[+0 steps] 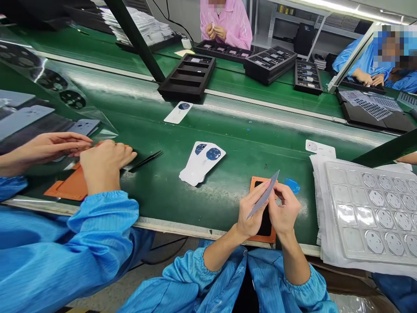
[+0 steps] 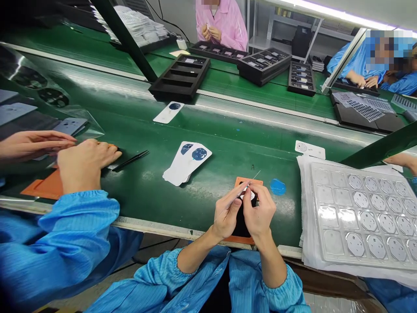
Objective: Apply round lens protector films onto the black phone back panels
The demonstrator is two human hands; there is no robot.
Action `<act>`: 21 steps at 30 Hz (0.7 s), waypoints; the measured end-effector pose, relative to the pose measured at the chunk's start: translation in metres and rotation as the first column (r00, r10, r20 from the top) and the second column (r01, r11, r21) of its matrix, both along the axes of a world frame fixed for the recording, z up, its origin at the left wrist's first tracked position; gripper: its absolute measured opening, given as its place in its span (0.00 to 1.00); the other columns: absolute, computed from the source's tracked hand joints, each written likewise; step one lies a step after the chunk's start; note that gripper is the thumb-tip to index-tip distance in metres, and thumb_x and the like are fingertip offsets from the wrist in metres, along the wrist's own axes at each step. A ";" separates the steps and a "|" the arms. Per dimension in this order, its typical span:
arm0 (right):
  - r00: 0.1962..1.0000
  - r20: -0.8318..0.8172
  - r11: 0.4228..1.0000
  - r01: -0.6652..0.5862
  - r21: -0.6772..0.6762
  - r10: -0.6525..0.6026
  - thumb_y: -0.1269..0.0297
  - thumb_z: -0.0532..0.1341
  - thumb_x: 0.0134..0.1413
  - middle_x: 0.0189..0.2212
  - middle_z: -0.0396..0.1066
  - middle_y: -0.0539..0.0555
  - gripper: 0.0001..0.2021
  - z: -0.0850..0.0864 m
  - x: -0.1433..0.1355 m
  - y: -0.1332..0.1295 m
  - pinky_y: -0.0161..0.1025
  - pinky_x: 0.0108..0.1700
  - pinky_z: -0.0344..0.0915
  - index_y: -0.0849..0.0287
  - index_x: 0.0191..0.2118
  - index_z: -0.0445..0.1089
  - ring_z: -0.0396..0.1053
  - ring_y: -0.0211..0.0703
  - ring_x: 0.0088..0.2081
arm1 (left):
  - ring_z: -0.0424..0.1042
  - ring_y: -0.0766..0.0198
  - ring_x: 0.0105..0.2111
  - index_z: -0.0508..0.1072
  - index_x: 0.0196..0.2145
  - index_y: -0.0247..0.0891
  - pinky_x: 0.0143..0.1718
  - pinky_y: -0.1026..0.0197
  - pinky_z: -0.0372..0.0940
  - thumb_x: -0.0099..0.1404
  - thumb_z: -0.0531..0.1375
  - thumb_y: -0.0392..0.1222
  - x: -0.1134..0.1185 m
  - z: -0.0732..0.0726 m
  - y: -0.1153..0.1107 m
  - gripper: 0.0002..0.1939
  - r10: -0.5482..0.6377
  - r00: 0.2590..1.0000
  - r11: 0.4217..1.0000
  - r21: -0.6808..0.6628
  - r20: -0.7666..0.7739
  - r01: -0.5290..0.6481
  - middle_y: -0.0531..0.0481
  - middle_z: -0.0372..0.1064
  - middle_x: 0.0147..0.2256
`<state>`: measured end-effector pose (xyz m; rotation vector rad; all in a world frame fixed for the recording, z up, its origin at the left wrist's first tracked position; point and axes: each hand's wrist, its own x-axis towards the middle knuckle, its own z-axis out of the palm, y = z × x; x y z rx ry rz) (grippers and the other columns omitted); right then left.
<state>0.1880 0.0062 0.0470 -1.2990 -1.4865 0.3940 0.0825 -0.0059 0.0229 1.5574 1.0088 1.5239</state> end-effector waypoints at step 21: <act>0.883 0.416 0.801 0.404 -0.442 -0.217 0.64 0.60 0.47 0.22 0.73 0.54 0.06 -0.024 0.091 0.046 0.39 0.31 0.59 0.57 0.23 0.70 0.69 0.46 0.26 | 0.77 0.51 0.48 0.69 0.56 0.37 0.52 0.43 0.71 0.65 0.64 0.54 -0.034 -0.003 0.028 0.26 0.204 0.723 0.798 -0.540 0.660 0.267 0.39 0.72 0.54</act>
